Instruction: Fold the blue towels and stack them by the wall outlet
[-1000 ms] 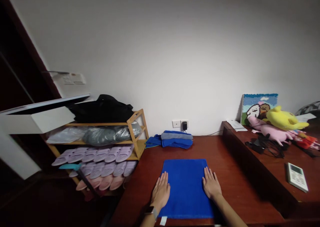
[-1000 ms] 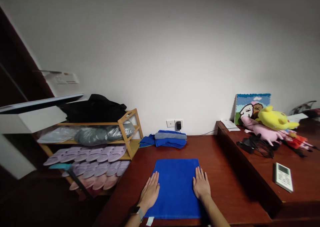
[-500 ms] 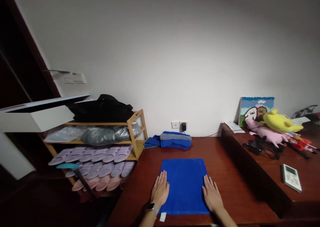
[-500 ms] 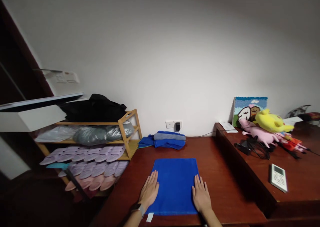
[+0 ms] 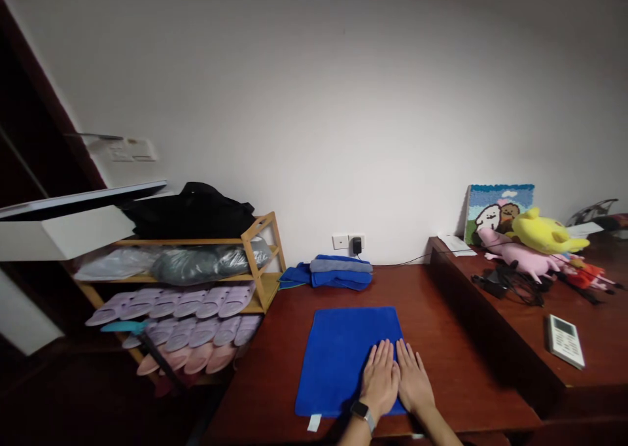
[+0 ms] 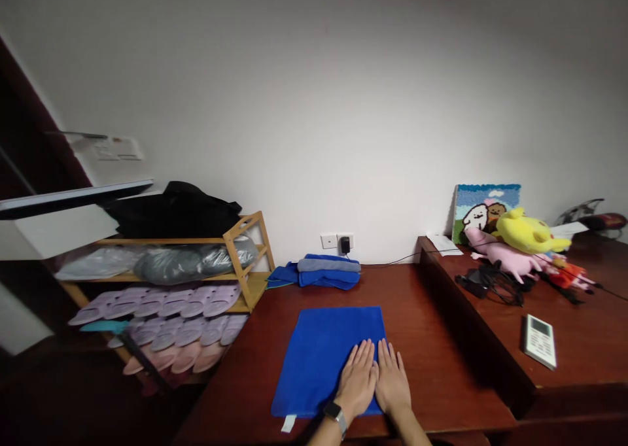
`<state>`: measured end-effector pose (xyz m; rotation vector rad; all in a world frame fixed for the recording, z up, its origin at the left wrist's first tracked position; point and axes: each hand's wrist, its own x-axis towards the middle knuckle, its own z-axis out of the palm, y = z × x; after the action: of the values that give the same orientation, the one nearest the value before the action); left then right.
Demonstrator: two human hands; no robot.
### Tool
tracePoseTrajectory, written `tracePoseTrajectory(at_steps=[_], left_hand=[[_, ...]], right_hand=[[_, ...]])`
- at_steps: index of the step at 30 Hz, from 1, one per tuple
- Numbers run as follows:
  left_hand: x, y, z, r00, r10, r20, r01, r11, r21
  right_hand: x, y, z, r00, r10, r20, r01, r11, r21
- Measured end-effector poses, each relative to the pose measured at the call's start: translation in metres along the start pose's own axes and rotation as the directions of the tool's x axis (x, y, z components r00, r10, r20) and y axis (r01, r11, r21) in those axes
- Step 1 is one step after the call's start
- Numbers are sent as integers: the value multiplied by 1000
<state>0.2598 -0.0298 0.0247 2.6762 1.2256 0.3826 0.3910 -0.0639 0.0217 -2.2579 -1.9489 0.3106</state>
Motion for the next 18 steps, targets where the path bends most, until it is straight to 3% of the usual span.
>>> tracePoseTrajectory(at_steps=[3, 5, 7, 11, 14, 18], left_hand=[[-10, -14, 6, 999, -41, 10, 41, 999, 11], [-25, -41, 1, 997, -74, 1, 74, 996, 47], [-44, -72, -9, 984, -179, -14, 180, 979, 96], [-81, -123, -31, 918, -390, -65, 395, 900, 185], [-97, -136, -42, 904, -419, -81, 426, 879, 213], [-102, -136, -46, 910, -410, -64, 413, 883, 224]], right_hand=[[1, 1, 2, 999, 19, -26, -19, 1000, 11], [2, 0, 3, 998, 42, -35, -42, 999, 13], [2, 0, 4, 998, 55, -34, -54, 998, 14], [0, -1, 4, 998, 59, -23, -59, 998, 18], [-1, -1, 2, 998, 56, -28, -56, 998, 2], [-2, -3, -2, 998, 55, -10, -55, 998, -23]])
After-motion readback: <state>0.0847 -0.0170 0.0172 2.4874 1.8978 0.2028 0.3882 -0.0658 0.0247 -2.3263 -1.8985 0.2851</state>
